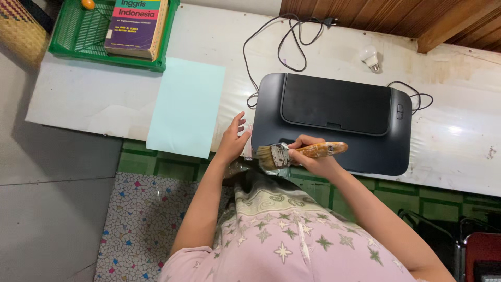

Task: The person uses a brush to clean the exterior and interior of a Canon printer. They open the lid and brush the top, sides, and internal components, then close the lid and continue brushing the exterior.

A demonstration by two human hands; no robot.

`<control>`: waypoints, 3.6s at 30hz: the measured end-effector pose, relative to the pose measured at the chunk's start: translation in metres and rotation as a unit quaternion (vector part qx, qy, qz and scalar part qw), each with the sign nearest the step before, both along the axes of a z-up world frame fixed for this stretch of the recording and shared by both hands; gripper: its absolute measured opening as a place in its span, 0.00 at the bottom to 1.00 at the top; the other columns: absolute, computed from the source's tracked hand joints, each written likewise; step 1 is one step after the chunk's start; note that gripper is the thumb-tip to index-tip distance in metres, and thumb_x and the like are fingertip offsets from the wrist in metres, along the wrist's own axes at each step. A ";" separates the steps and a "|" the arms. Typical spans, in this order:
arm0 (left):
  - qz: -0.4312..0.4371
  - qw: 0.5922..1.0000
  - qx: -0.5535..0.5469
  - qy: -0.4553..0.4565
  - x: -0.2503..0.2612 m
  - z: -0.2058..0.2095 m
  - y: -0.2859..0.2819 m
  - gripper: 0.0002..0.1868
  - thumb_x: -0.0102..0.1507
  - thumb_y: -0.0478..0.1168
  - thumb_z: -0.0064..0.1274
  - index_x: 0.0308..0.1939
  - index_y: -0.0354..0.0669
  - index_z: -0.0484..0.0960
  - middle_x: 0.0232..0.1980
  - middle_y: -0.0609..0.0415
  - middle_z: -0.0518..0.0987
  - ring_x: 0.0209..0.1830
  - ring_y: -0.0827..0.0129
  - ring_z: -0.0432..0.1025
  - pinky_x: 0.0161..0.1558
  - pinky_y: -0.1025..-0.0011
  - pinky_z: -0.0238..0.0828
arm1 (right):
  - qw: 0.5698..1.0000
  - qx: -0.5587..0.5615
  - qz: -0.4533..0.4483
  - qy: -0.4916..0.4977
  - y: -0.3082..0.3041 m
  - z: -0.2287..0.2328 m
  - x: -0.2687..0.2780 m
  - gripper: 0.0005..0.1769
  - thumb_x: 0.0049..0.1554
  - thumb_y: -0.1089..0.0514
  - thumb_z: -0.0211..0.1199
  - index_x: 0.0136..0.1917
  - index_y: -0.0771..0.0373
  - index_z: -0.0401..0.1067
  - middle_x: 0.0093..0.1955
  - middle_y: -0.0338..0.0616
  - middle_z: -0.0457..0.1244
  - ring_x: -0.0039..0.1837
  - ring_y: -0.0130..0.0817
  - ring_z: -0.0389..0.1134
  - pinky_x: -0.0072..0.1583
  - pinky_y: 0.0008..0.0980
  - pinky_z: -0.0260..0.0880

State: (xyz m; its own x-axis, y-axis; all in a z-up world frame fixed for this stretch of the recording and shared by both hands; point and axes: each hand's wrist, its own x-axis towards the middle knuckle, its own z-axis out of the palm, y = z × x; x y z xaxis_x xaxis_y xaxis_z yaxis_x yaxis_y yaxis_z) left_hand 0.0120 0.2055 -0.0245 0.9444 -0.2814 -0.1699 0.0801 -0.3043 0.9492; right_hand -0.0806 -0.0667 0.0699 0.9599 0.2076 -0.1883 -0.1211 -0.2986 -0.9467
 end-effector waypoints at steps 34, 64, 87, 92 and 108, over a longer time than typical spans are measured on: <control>0.083 0.979 0.174 -0.063 -0.124 0.019 -0.102 0.47 0.62 0.48 0.59 0.79 0.42 0.53 0.83 0.30 0.42 0.83 0.34 0.28 0.77 0.43 0.33 | 0.957 0.005 -0.218 -0.191 -0.127 0.030 -0.072 0.10 0.64 0.58 0.64 0.53 0.68 0.72 0.48 0.41 0.70 0.49 0.21 0.72 0.53 0.23 0.76; 0.080 0.995 0.049 -0.014 -0.191 0.018 -0.190 0.39 0.60 0.45 0.60 0.74 0.46 0.64 0.80 0.35 0.52 0.78 0.43 0.50 0.71 0.51 0.55 | 0.926 0.065 -0.321 -0.188 -0.238 -0.007 -0.115 0.10 0.67 0.59 0.64 0.56 0.64 0.67 0.51 0.39 0.65 0.50 0.24 0.68 0.53 0.26 0.73; 0.250 0.720 -0.551 0.339 -0.152 -0.058 -0.220 0.41 0.56 0.58 0.59 0.64 0.36 0.67 0.68 0.43 0.65 0.70 0.51 0.60 0.75 0.49 0.48 | 0.895 -0.251 0.025 -0.368 -0.196 -0.005 -0.209 0.26 0.52 0.66 0.68 0.64 0.60 0.73 0.57 0.46 0.69 0.55 0.42 0.71 0.54 0.35 0.75; 0.299 0.683 -0.578 0.331 -0.152 -0.065 -0.226 0.43 0.54 0.69 0.57 0.54 0.36 0.67 0.60 0.43 0.66 0.62 0.53 0.64 0.70 0.47 0.53 | 0.874 -0.304 -0.069 -0.374 -0.222 -0.006 -0.223 0.14 0.56 0.65 0.69 0.55 0.62 0.75 0.50 0.46 0.70 0.50 0.42 0.72 0.51 0.36 0.74; 0.309 0.652 -0.613 0.322 -0.168 -0.029 -0.224 0.64 0.48 0.80 0.54 0.70 0.34 0.55 0.70 0.35 0.59 0.74 0.47 0.55 0.77 0.45 0.42 | 0.809 -0.273 -0.230 -0.467 -0.216 0.041 -0.226 0.04 0.60 0.67 0.66 0.48 0.71 0.74 0.42 0.54 0.67 0.44 0.47 0.69 0.48 0.38 0.71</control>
State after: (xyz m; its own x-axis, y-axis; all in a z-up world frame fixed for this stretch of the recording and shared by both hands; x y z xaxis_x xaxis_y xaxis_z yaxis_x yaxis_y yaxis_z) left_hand -0.1563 -0.0185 -0.0540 0.7857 -0.1786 -0.5922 0.3307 0.9304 0.1581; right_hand -0.3064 -0.2826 0.1109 0.6885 -0.0818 0.7206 0.3530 -0.8301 -0.4316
